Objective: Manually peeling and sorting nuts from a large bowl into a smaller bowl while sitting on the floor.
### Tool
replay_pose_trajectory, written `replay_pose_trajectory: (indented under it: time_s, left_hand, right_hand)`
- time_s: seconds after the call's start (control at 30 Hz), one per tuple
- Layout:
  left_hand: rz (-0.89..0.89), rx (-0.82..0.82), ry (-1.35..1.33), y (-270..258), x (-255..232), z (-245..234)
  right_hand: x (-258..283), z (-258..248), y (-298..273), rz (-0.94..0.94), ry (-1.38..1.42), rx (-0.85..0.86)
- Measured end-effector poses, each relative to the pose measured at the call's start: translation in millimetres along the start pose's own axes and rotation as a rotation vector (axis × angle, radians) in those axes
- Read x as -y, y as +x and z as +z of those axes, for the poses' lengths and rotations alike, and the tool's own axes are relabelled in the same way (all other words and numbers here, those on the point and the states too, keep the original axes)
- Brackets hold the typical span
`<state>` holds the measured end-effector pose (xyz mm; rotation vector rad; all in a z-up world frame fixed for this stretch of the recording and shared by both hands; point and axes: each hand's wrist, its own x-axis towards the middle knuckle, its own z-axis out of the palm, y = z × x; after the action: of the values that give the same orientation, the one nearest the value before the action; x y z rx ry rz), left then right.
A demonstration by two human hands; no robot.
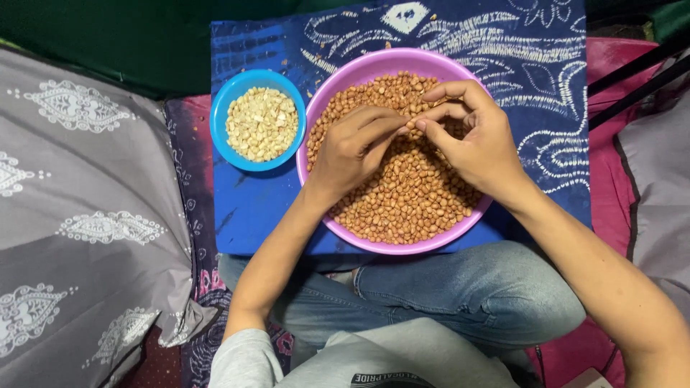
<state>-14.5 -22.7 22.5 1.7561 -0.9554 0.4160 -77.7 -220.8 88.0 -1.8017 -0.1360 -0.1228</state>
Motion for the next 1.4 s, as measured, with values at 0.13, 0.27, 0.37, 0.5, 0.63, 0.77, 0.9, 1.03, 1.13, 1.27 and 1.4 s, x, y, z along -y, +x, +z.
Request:
replay_pose_trajectory:
  time_s: [0.13, 0.27, 0.37, 0.5, 0.63, 0.77, 0.9, 1.03, 1.13, 1.27, 1.4]
  left_hand:
    - [0.033, 0.032, 0.000, 7, 4, 1]
    - [0.006, -0.017, -0.075, 4, 8, 4]
    - [-0.014, -0.037, -0.097, 1, 6, 2]
    - [-0.010, -0.036, -0.087, -2, 1, -3]
    - [-0.014, -0.041, -0.100, -1, -4, -8]
    - [0.008, -0.065, -0.093, -6, 1, -5]
    - [0.028, -0.090, -0.075, -13, 8, 2]
    - [0.029, -0.063, -0.083, -14, 9, 1]
    - [0.053, -0.058, -0.066, -16, 11, 2]
    - [0.077, -0.048, -0.020, -11, 5, -3]
    - [0.155, -0.051, 0.122, -6, 1, -7]
  right_hand:
    - [-9, 1, 1, -0.020, 0.002, -0.047]
    - [-17, 7, -2, -0.053, -0.066, -0.081]
    - [-16, 12, -3, -0.068, -0.067, -0.071]
    - [-23, 15, -3, -0.025, 0.006, -0.068]
    - [-28, 15, -4, 0.032, 0.072, -0.059]
    - [-34, 15, -4, 0.077, 0.171, -0.046]
    - [-34, 15, -4, 0.094, 0.200, -0.048]
    - [-34, 15, -5, 0.105, 0.204, -0.065]
    - [-34, 16, -5, 0.105, 0.225, -0.060]
    - [-33, 17, -6, 0.090, 0.172, -0.053]
    - [-34, 18, -7, 0.077, 0.138, -0.048]
